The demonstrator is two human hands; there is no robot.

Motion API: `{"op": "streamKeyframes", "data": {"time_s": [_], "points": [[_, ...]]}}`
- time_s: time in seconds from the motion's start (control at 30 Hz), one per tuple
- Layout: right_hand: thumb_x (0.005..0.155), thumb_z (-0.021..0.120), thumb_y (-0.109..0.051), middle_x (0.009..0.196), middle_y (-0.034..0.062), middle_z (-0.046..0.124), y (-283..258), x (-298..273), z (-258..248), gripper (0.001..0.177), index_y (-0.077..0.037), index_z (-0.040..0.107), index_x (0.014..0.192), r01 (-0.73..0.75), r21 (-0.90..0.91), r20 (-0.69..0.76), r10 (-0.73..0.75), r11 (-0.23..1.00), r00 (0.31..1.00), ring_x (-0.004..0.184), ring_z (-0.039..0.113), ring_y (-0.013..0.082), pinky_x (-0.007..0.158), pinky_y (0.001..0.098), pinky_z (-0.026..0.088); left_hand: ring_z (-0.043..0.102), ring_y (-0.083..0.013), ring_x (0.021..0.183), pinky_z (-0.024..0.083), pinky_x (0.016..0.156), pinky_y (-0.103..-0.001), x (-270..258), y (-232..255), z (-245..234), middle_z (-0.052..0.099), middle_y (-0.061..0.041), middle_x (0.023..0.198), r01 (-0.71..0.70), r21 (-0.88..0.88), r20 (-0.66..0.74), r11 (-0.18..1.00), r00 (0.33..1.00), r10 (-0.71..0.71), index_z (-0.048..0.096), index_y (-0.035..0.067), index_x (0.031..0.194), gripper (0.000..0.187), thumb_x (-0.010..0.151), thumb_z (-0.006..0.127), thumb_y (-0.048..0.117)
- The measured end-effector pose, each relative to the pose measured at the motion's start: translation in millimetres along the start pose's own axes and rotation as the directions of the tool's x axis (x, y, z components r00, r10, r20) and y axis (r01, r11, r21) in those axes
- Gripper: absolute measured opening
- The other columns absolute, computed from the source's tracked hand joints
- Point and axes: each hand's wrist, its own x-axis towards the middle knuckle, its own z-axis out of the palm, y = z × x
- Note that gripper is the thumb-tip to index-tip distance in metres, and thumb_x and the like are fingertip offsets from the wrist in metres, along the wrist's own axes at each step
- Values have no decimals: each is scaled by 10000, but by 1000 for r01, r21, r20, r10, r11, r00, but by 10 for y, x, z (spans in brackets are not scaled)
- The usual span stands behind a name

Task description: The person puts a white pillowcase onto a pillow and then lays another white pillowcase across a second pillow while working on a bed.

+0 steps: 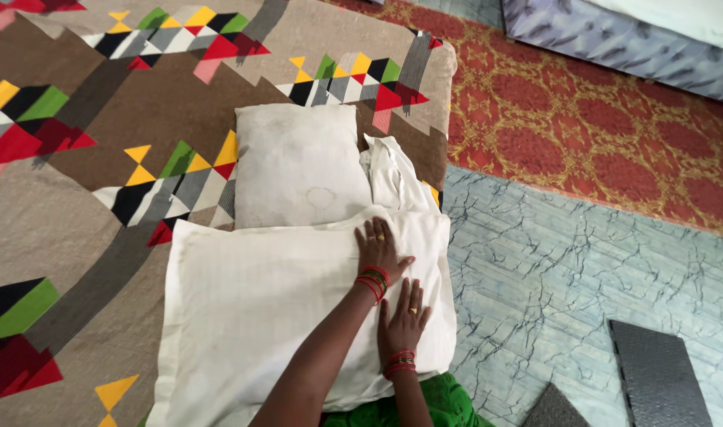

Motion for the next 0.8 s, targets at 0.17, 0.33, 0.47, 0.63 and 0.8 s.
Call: {"op": "streamKeyframes", "data": {"time_s": [0.17,0.33,0.47,0.63,0.8], "points": [[990,485,-401,1671,120,276,-46,86,130,647,-181,339,1581,-22,-71,-19,21,997,1000,1542,229,324,1222,576,132,166,-403,1546,98,1212,-620,81,-114,-6,210,-278,1653,-69,-35,56,997,996,71,179,-104,1571,1124,898,516,732],[981,499,-374,1670,119,279,-40,197,164,613,-209,392,1562,-28,-97,-12,27,995,1000,1542,231,331,1218,573,130,147,-394,1553,77,1215,-627,227,-132,118,208,-264,1654,-54,-60,68,997,996,58,187,-92,1563,1101,905,499,734],[973,499,-356,1675,112,276,-28,145,149,633,-227,378,1581,-7,-60,-35,5,998,999,1544,241,325,1224,572,126,140,-389,1546,51,1208,-628,172,-190,67,204,-233,1663,-113,-106,34,988,992,117,203,-25,1578,1060,904,506,734],[983,499,-364,1684,110,272,45,96,156,623,-248,379,1582,31,-46,-51,-33,998,998,1540,255,329,1233,571,130,149,-337,1567,23,1235,-633,-527,-676,-249,208,-142,1689,-75,-80,64,994,995,80,266,94,1593,955,892,592,654],[997,479,-335,1695,116,268,19,68,103,612,-245,376,1593,31,-25,-39,-32,999,999,1547,255,331,1238,577,128,164,-318,1556,49,1154,-735,-1503,-1488,-500,216,-86,1688,58,-85,-63,995,996,-64,281,202,1590,838,896,620,528]]}}
